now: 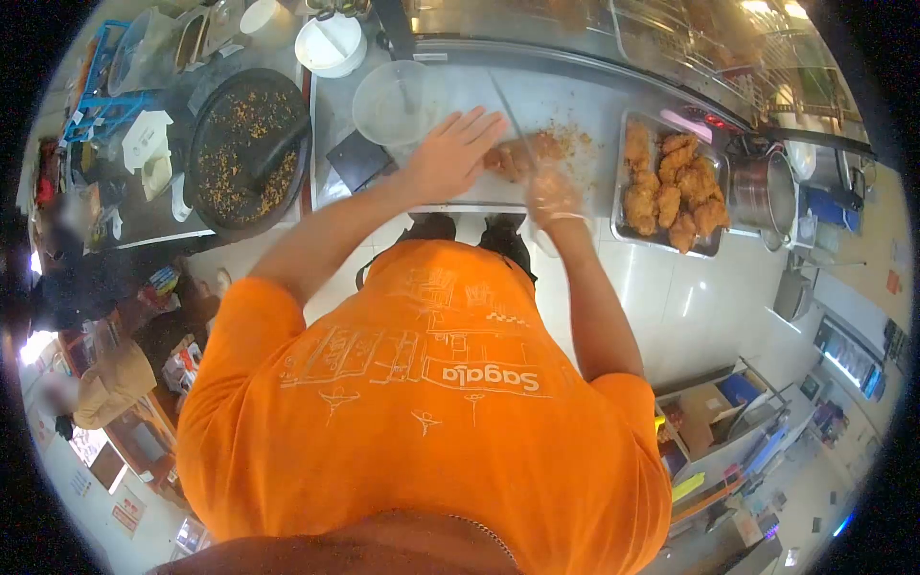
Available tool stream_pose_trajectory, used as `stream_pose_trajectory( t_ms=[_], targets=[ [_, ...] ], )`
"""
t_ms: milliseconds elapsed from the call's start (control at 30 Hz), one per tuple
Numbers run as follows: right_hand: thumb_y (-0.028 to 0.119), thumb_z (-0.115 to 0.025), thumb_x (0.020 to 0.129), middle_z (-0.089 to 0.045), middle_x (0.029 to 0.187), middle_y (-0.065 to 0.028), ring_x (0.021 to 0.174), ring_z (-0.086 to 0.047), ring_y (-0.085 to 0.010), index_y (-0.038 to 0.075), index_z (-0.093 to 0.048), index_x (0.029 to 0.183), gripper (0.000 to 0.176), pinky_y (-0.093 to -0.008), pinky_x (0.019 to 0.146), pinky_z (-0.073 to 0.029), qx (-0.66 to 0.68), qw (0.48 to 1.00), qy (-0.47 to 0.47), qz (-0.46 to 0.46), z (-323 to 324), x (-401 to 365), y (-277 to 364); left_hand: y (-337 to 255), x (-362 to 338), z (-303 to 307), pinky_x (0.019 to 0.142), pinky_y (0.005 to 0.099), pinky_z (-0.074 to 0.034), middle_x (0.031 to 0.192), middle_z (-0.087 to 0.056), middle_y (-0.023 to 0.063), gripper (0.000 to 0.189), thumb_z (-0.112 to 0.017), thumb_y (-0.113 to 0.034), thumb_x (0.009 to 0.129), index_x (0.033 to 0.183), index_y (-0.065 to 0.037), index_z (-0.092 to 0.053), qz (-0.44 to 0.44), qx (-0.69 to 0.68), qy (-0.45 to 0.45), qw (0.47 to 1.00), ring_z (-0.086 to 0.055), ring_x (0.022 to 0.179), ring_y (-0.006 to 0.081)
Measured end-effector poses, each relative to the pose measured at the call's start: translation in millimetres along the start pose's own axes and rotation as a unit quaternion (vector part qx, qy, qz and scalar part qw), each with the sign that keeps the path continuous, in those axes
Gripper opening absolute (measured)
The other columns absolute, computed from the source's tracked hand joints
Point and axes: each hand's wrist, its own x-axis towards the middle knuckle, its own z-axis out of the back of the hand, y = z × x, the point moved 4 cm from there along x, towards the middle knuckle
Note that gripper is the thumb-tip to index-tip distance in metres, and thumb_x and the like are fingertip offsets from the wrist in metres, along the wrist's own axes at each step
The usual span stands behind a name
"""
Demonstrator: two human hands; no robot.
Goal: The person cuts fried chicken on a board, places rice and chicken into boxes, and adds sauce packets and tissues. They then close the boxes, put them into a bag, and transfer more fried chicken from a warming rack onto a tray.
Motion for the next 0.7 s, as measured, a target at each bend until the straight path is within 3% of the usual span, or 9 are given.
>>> stream_pose_trajectory(
  t_ms=[33,100,167,200,367,467,500,600,700],
  targets=[
    [0.022,-0.043,0.097,-0.067,0.111,-0.0282,0.107,-0.065,-0.0434,0.010,-0.048,0.137,0.042,-0.0541,0.094,-0.050,-0.041,0.999,0.006,-0.009,25.9,-4.3,-2.9,-1.2,-11.3,10.8,0.113,0.0506,-0.034,0.148,-0.046,0.0152,0.063,-0.058,-0.013,0.085,0.146,-0.005,-0.043,0.023,-0.036,-0.015,0.999,-0.041,0.139,0.0362],
    [0.024,-0.044,0.099,-0.066,0.107,-0.0302,0.099,-0.064,-0.0483,0.003,-0.054,0.118,0.029,-0.0568,0.087,-0.050,-0.067,0.990,-0.099,0.077,63.9,-2.4,-16.7,-0.8,-38.8,25.2,0.111,0.0492,-0.037,0.147,-0.046,0.0151,0.063,-0.060,-0.008,0.083,0.145,-0.005,-0.045,0.071,-0.067,-0.029,0.995,-0.043,0.136,0.0377],
    [0.020,-0.044,0.098,-0.067,0.108,-0.0276,0.099,-0.064,-0.0455,0.005,-0.054,0.117,0.026,-0.0543,0.087,-0.051,-0.134,0.989,-0.039,0.047,90.0,26.1,-27.2,2.2,-70.7,28.4,0.108,0.0485,-0.040,0.144,-0.049,0.0155,0.060,-0.061,-0.006,0.082,0.141,-0.006,-0.049,0.109,-0.061,-0.046,0.991,-0.046,0.133,0.0384],
    [0.018,-0.047,0.096,-0.067,0.109,-0.0258,0.101,-0.065,-0.0441,0.006,-0.055,0.115,0.024,-0.0531,0.088,-0.051,-0.148,0.983,-0.059,0.092,98.1,41.4,-32.8,2.5,-85.6,30.8,0.106,0.0483,-0.042,0.141,-0.050,0.0161,0.058,-0.061,-0.006,0.082,0.140,-0.007,-0.051,0.124,-0.060,-0.062,0.989,-0.048,0.131,0.0388],
    [0.006,-0.047,0.091,-0.068,0.112,-0.0206,0.110,-0.064,-0.0372,0.007,-0.060,0.111,0.024,-0.0489,0.092,-0.051,-0.219,0.931,-0.113,0.271,93.9,135.3,-62.9,-14.6,-153.1,40.0,0.106,0.0468,-0.041,0.137,-0.053,0.0173,0.051,-0.061,0.000,0.082,0.133,-0.005,-0.057,0.228,-0.059,-0.094,0.967,-0.050,0.127,0.0391],
    [0.002,-0.047,0.089,-0.068,0.111,-0.0205,0.109,-0.064,-0.0363,0.008,-0.064,0.114,0.031,-0.0487,0.093,-0.051,-0.160,0.921,-0.176,0.307,79.4,155.6,-59.3,-39.7,-193.0,33.7,0.105,0.0464,-0.042,0.135,-0.055,0.0178,0.049,-0.062,0.000,0.083,0.131,-0.006,-0.058,0.333,-0.025,-0.130,0.933,-0.051,0.125,0.0388],
    [0.005,-0.048,0.090,-0.068,0.112,-0.0214,0.107,-0.064,-0.0381,0.008,-0.063,0.120,0.034,-0.0478,0.095,-0.050,-0.165,0.908,-0.177,0.343,81.2,152.7,-51.1,-52.2,-208.5,30.2,0.104,0.0465,-0.043,0.134,-0.055,0.0178,0.048,-0.062,0.000,0.083,0.131,-0.006,-0.058,0.374,-0.010,-0.146,0.916,-0.051,0.124,0.0386],
    [0.015,-0.060,0.088,-0.062,0.123,-0.0267,0.115,-0.059,-0.0432,0.007,-0.064,0.121,0.034,-0.0495,0.099,-0.048,-0.129,0.917,-0.219,0.309,77.4,131.3,-27.6,-99.7,-256.3,13.7,0.106,0.0459,-0.042,0.134,-0.055,0.0176,0.046,-0.061,-0.001,0.086,0.131,-0.006,-0.058,0.494,0.015,-0.190,0.848,-0.051,0.125,0.0382],
    [0.035,-0.062,0.090,-0.058,0.129,-0.0277,0.122,-0.054,-0.0434,0.009,-0.059,0.133,0.051,-0.0502,0.104,-0.043,0.005,0.946,-0.166,0.280,30.7,112.3,-20.7,-157.8,-309.8,-17.8,0.106,0.0457,-0.041,0.130,-0.058,0.0182,0.044,-0.060,0.000,0.087,0.130,-0.006,-0.059,0.607,0.038,-0.193,0.770,-0.051,0.125,0.0381]
  ],
)
